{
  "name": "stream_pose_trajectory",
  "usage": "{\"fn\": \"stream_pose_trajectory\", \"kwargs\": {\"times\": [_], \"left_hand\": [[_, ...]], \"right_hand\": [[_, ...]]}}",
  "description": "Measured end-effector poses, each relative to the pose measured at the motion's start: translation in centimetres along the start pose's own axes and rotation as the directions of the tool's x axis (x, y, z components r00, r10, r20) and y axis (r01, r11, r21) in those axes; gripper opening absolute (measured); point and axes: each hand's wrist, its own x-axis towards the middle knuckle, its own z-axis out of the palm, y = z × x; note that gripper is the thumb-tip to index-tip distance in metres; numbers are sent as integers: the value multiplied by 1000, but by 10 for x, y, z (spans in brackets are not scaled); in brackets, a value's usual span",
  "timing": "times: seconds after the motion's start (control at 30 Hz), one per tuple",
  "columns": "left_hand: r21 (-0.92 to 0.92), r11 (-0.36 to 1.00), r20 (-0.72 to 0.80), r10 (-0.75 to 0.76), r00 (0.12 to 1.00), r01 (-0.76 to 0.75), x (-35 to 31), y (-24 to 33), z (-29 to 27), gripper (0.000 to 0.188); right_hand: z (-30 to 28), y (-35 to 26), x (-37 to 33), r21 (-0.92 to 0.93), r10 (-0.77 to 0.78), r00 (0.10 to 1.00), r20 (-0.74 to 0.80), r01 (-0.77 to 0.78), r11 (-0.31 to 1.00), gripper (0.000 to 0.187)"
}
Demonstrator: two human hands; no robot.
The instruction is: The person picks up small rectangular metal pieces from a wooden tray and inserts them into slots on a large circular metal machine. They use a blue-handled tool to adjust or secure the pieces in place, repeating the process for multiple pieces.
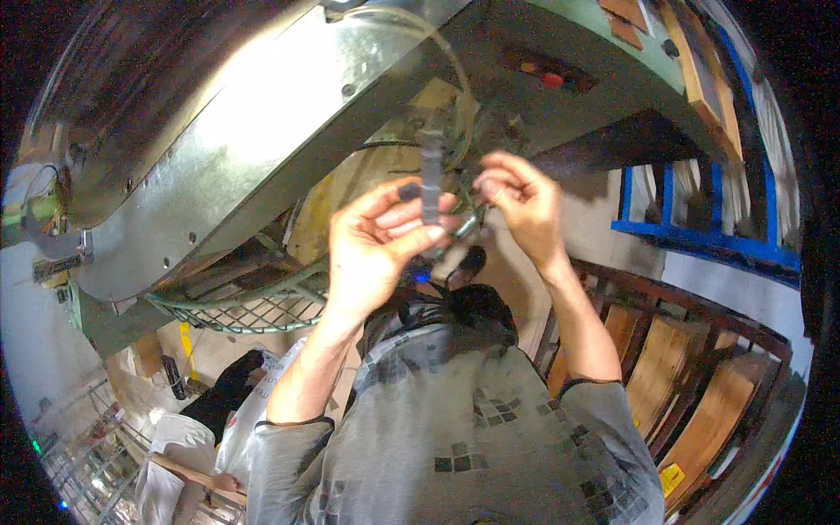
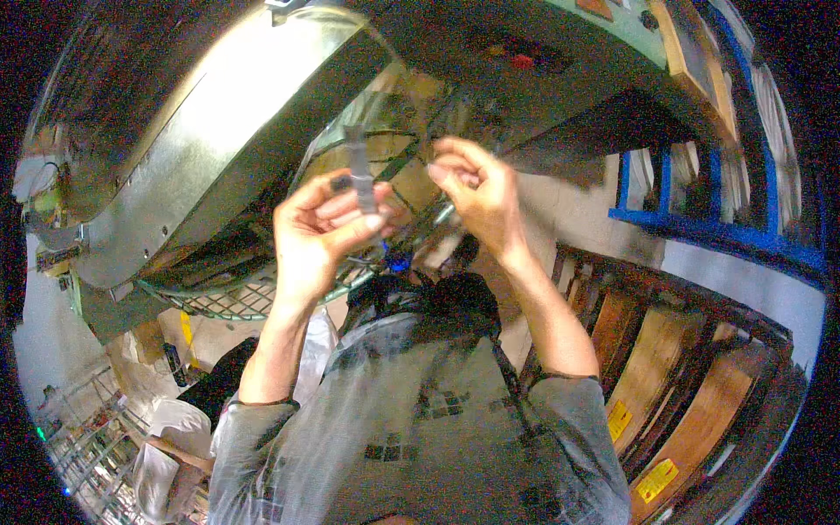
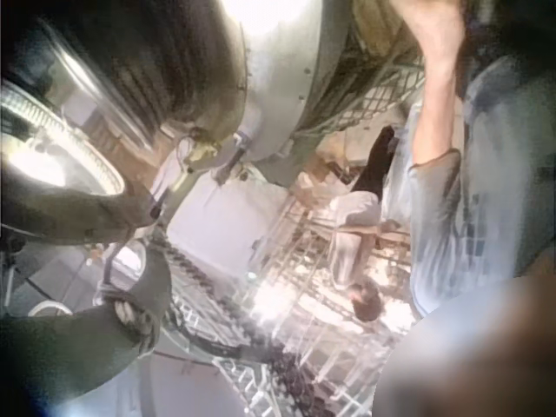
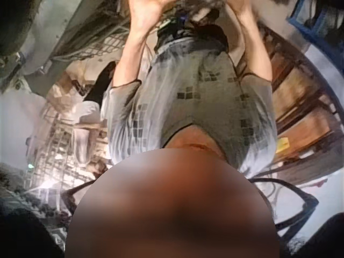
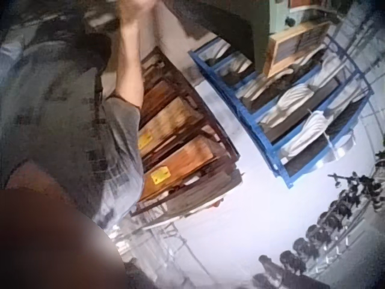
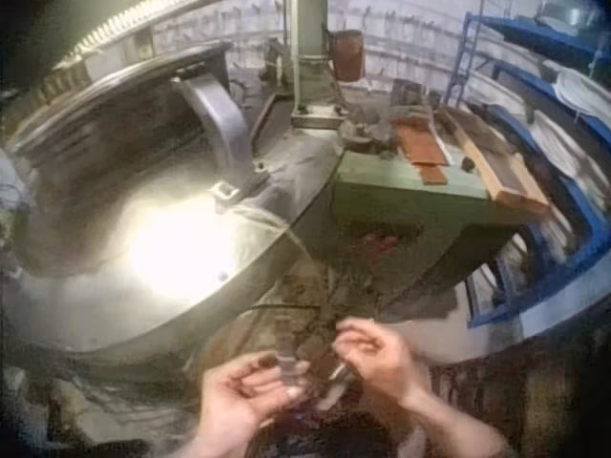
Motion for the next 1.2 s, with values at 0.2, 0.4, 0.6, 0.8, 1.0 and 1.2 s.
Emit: {"fn": "stream_pose_trajectory", "kwargs": {"times": [0.2, 0.4, 0.6, 0.8, 1.0, 1.2], "left_hand": [[61, 993, -88, 101, 991, -96, -21, 11, -42, 38], [21, 987, -137, 161, 977, -160, -37, -1, -32, 38], [113, 965, -27, 242, 970, -237, -40, -16, -17, 36], [97, 930, -29, 358, 933, -354, -33, -32, -8, 40], [248, 863, -73, 471, 879, -441, -22, -41, -9, 39], [207, 875, -86, 463, 882, -439, -23, -40, -11, 35]], "right_hand": [[75, 158, -95, -716, 263, 901, 344, 70, 695, 86], [101, 207, -138, -826, 101, 988, 116, 39, 562, 39], [82, 181, -143, -481, -6, 997, -77, -32, 876, 25], [40, 59, -157, 339, 219, 975, -42, -193, 921, 13], [58, -11, -153, -185, 230, 966, -121, -250, 950, 33], [62, -28, -146, -349, 83, 994, -76, -105, 931, 35]]}}
